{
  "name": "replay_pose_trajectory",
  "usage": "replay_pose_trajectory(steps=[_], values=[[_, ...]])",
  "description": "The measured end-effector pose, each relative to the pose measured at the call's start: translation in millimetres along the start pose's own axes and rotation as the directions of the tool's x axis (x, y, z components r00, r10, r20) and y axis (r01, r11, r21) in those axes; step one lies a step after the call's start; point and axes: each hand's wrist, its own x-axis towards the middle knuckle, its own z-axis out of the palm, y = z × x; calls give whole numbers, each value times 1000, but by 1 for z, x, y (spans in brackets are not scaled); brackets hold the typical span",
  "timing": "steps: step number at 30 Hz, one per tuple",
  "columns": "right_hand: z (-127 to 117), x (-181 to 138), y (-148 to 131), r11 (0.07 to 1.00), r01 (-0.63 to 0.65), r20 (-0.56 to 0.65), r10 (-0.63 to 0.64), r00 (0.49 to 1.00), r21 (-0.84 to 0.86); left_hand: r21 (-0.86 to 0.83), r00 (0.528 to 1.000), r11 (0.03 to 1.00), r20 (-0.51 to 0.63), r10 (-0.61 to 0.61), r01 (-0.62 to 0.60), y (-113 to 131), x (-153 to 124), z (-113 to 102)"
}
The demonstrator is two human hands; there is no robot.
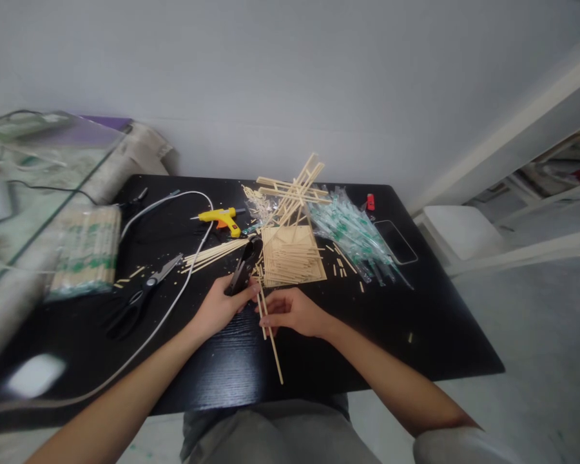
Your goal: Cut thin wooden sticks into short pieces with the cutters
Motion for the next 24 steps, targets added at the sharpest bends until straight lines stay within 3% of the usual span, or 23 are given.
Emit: replay_pose_trajectory(steps=[24], values=[[-1, -1, -2, 1000, -28, 16, 27, 999, 8, -36, 1000, 999, 28, 4, -3, -1, -1, -1]])
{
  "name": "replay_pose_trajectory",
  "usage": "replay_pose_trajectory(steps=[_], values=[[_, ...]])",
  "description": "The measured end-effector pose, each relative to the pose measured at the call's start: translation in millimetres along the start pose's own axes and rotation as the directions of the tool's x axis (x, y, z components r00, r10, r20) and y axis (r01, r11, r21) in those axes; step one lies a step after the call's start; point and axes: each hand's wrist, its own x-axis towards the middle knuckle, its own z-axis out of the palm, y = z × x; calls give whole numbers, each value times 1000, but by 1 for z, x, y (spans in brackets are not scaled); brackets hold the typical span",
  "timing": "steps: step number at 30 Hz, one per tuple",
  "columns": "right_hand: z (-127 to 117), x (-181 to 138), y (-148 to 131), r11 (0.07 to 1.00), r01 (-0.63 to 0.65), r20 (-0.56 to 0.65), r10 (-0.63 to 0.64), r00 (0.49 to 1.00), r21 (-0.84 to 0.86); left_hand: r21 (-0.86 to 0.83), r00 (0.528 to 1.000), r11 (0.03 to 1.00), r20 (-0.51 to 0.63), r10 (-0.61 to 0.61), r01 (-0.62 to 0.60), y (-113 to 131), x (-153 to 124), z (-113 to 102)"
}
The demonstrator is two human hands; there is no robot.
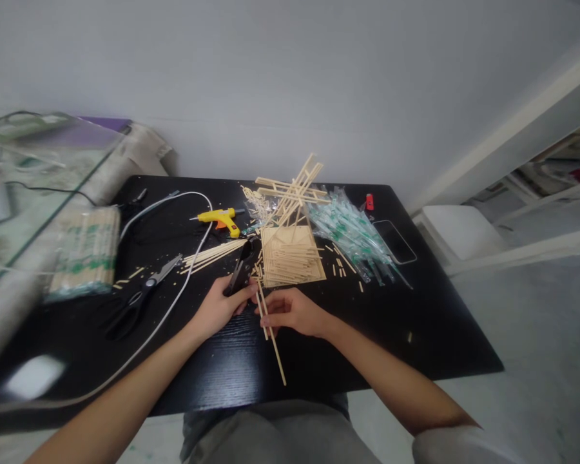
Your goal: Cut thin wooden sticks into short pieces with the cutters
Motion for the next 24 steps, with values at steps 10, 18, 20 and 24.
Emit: replay_pose_trajectory(steps=[10, 18, 20, 24], values=[[-3, 1, 3, 1000, 4, -2, -4, 1000, -3, 36, 1000, 999, 7, 15, -15, 2, 0, -1], [-2, 0, 2, 999, -23, 6, 23, 1000, -26, 39, 999, 999, -47, 9, -7, -1, 1, -1], [-1, 0, 1, 999, -17, 1, 17, 1000, -28, 37, 998, 999, -59, 11, -8, 1, 1, -1], [0, 1, 1, 1000, -10, -20, 10, 1000, -22, 11, 998, 1000, -56, 2, -1, 4, 0, -1]])
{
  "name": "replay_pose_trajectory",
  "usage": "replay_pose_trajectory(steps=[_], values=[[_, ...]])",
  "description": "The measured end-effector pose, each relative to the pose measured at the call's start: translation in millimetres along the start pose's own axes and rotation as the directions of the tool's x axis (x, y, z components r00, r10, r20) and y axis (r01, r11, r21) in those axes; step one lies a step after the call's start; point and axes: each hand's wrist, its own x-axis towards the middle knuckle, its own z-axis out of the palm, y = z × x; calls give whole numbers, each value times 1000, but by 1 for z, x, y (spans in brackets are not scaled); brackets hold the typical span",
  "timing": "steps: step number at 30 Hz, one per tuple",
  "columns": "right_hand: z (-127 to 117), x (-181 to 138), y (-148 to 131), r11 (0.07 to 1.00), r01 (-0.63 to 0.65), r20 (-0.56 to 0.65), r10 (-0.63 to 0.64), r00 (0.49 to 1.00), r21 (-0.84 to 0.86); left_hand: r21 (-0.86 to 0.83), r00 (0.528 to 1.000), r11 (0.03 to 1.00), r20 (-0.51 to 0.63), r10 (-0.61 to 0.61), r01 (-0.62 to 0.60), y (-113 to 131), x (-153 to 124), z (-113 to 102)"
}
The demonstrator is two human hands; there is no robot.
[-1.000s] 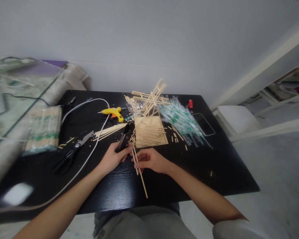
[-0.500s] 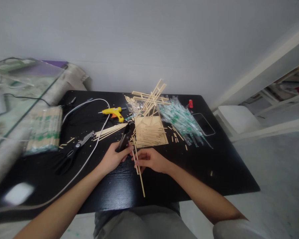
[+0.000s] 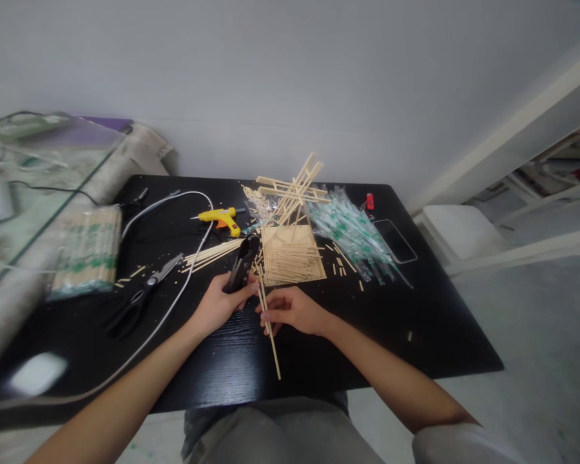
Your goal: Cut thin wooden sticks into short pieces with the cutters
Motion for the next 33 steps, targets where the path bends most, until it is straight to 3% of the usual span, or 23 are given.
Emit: replay_pose_trajectory(steps=[6, 29, 33], values=[[-1, 0, 1, 1000, 7, -7, -7, 1000, -11, -56, 999, 998, 34, -28, 30, 0, 0, 1], [0, -1, 0, 999, -9, 27, 10, 1000, -35, -76, 1000, 997, -12, -14, 13, -8, 1, -1], [-5, -2, -6, 992, 45, -77, -54, 996, -118, -29, 996, 999, -84, 10, -13, -5, 5, -7]])
